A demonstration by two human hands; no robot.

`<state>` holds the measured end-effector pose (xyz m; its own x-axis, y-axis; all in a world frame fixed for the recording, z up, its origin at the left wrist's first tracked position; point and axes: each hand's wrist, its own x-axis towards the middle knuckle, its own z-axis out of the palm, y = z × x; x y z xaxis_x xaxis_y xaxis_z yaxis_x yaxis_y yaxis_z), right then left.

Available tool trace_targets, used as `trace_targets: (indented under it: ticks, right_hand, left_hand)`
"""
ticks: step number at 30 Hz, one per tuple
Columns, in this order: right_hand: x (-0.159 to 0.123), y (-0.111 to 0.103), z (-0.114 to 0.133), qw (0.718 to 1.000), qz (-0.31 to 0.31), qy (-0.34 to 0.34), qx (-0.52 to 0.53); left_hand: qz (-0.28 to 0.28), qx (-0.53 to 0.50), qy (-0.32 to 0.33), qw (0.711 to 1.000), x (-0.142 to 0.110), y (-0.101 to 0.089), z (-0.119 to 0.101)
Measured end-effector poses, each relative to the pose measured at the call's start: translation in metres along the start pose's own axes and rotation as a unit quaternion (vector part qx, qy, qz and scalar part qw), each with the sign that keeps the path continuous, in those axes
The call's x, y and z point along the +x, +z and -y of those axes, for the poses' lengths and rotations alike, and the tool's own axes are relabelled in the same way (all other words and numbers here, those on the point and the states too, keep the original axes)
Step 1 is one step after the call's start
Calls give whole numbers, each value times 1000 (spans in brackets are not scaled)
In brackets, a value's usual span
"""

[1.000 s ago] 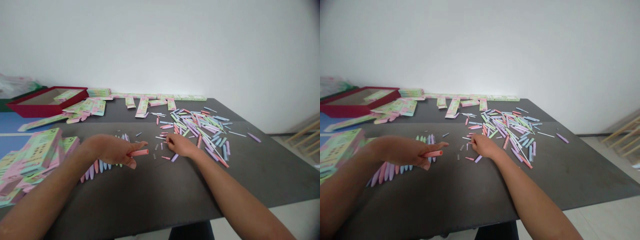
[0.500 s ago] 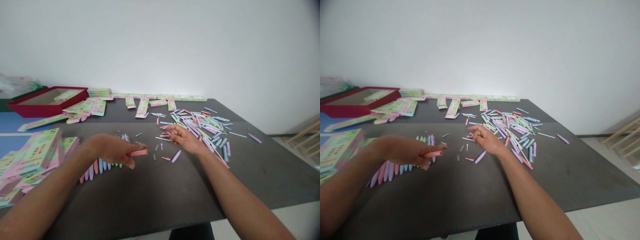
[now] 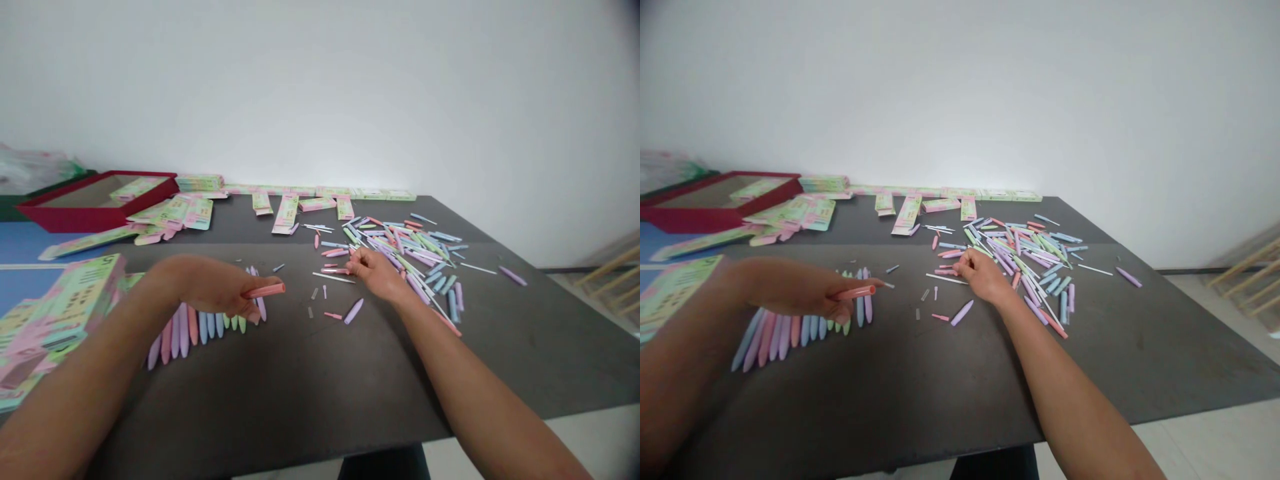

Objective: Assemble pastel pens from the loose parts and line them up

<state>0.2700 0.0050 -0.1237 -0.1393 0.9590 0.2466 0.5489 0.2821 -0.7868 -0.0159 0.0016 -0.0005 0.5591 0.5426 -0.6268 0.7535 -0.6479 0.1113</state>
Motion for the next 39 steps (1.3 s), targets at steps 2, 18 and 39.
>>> trace_targets:
  ticks: [2,18,39]
  right_hand:
    - [0,0,-2,999,13,-13,-41]
    - [-12,29,17,987,145,-71,-19]
    - [-8,28,11,931,130,78,331]
  left_hand:
    - [2,8,-7,1000,-1,-1,-1]
    - [32,2,-29,999,8,2,-9]
    - [34,13,-21,999,10,4,-9]
